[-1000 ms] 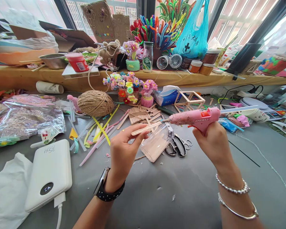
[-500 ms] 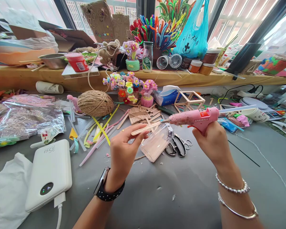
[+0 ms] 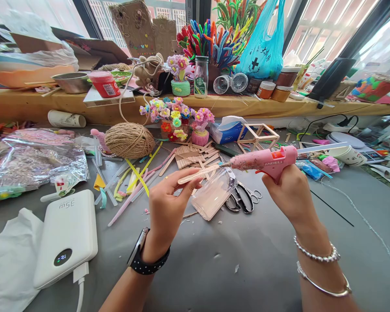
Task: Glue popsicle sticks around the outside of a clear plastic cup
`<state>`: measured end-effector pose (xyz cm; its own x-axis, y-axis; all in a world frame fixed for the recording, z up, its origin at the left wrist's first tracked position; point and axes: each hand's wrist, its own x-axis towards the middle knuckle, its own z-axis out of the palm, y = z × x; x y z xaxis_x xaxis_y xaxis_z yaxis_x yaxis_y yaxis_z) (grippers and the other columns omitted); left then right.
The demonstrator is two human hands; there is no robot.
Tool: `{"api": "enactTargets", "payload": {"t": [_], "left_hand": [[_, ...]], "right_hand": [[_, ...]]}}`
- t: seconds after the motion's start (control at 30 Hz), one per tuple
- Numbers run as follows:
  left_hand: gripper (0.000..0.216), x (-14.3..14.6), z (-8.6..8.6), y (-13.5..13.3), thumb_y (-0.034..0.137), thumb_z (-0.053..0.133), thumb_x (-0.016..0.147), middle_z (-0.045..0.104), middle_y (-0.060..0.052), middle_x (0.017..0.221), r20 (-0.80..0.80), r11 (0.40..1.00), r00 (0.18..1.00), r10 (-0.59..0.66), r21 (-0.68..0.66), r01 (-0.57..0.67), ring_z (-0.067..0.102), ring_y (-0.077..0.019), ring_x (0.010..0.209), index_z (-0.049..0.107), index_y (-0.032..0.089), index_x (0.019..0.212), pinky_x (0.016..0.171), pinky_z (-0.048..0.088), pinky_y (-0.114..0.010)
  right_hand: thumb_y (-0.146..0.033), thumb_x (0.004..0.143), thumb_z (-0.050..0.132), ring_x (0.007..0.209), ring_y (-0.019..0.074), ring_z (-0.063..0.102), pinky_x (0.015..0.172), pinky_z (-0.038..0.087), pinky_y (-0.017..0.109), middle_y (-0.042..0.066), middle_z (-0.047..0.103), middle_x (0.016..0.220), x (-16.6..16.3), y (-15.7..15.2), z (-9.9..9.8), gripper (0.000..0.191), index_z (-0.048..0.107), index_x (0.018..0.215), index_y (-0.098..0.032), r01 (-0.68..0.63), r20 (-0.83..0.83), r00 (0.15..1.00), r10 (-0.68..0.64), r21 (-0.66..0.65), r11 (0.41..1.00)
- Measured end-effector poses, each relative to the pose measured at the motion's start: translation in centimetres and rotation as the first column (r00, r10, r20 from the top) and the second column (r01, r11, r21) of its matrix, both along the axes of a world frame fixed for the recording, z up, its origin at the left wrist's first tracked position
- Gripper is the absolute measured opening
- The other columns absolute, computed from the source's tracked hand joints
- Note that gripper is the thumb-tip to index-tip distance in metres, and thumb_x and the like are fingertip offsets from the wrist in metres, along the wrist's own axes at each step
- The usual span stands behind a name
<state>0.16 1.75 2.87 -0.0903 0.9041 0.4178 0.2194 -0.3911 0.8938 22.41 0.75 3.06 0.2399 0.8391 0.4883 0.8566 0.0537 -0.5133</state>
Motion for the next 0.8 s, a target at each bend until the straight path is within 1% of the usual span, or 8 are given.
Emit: {"api": "enactTargets", "payload": {"t": [0.1,0.2,0.37,0.5,0.57,0.67,0.7,0.8], "left_hand": [[0.017,0.0,0.2,-0.1,0.023,0.066,0.072,0.070,-0.003,0.083,0.038,1.000,0.999,-0.011,-0.009,0.011,0.065,-0.0112,0.059,0.068,0.015,0.086,0.061,0.055,-0.021],[0.015,0.1,0.5,-0.2,0.023,0.067,0.071,0.071,-0.003,0.083,0.088,0.998,0.995,-0.036,-0.038,0.040,0.065,-0.0110,0.058,0.068,0.015,0.084,0.060,0.055,-0.021],[0.014,0.1,0.7,-0.2,0.019,0.069,0.069,0.071,0.000,0.075,0.202,0.992,0.976,-0.082,-0.074,0.099,0.064,-0.0091,0.056,0.069,0.017,0.082,0.058,0.054,-0.018],[0.012,-0.1,0.7,0.0,0.019,0.069,0.069,0.071,0.001,0.074,0.278,0.985,0.952,-0.126,-0.077,0.153,0.063,-0.0077,0.054,0.070,0.018,0.080,0.056,0.053,-0.016],[0.012,-0.2,0.5,0.1,0.020,0.069,0.069,0.072,0.001,0.073,0.299,0.983,0.943,-0.144,-0.067,0.172,0.063,-0.0075,0.054,0.070,0.018,0.080,0.056,0.053,-0.016],[0.013,-0.3,0.3,0.3,0.021,0.069,0.068,0.071,0.001,0.070,0.310,0.980,0.938,-0.157,-0.069,0.187,0.063,-0.0086,0.054,0.070,0.018,0.081,0.056,0.053,-0.017],[0.014,-0.3,0.2,0.3,0.022,0.070,0.068,0.071,0.000,0.070,0.309,0.979,0.938,-0.156,-0.076,0.188,0.063,-0.0093,0.055,0.070,0.018,0.081,0.056,0.053,-0.018],[0.015,-0.2,0.3,0.3,0.023,0.070,0.067,0.071,-0.001,0.070,0.301,0.978,0.942,-0.148,-0.098,0.185,0.063,-0.0108,0.054,0.069,0.016,0.081,0.055,0.053,-0.020]], "right_hand": [[-0.017,0.064,0.046,0.063,0.0206,0.056,0.054,0.043,0.033,0.005,0.059,0.068,0.0,0.1,0.0,0.012,0.052,0.074,-0.020,0.019,0.013,1.000,-0.019,0.018,1.000],[-0.026,0.063,0.054,0.057,0.0186,0.053,0.052,0.042,0.032,0.003,0.055,0.061,0.0,0.4,0.2,0.009,0.050,0.068,-0.020,0.090,-0.001,0.996,-0.090,0.035,0.995],[-0.046,0.059,0.060,0.053,0.0177,0.051,0.054,0.042,0.033,0.002,0.053,0.057,0.1,1.2,0.0,0.029,0.049,0.061,-0.020,0.287,-0.158,0.945,-0.286,-0.014,0.958],[-0.055,0.057,0.060,0.057,0.0204,0.053,0.053,0.041,0.033,0.005,0.056,0.060,0.8,2.1,-1.0,0.041,0.055,0.069,-0.017,0.328,-0.214,0.914,-0.345,-0.110,0.938],[-0.057,0.058,0.060,0.060,0.0222,0.055,0.054,0.041,0.033,0.007,0.059,0.063,1.4,2.6,-1.7,0.046,0.057,0.075,-0.015,0.339,-0.177,0.913,-0.369,-0.175,0.924],[-0.057,0.065,0.053,0.059,0.0233,0.058,0.053,0.041,0.032,0.010,0.062,0.064,2.3,3.4,-2.8,0.048,0.060,0.078,-0.011,0.329,-0.087,0.924,-0.371,-0.313,0.891],[-0.055,0.068,0.051,0.060,0.0235,0.058,0.053,0.041,0.031,0.011,0.063,0.066,2.5,3.6,-3.3,0.047,0.060,0.079,-0.010,0.347,-0.018,0.927,-0.374,-0.336,0.876],[-0.043,0.068,0.054,0.069,0.0268,0.060,0.057,0.041,0.032,0.017,0.064,0.077,3.1,4.0,-4.5,0.040,0.061,0.084,-0.007,0.381,0.055,0.920,-0.387,-0.341,0.859]]}}
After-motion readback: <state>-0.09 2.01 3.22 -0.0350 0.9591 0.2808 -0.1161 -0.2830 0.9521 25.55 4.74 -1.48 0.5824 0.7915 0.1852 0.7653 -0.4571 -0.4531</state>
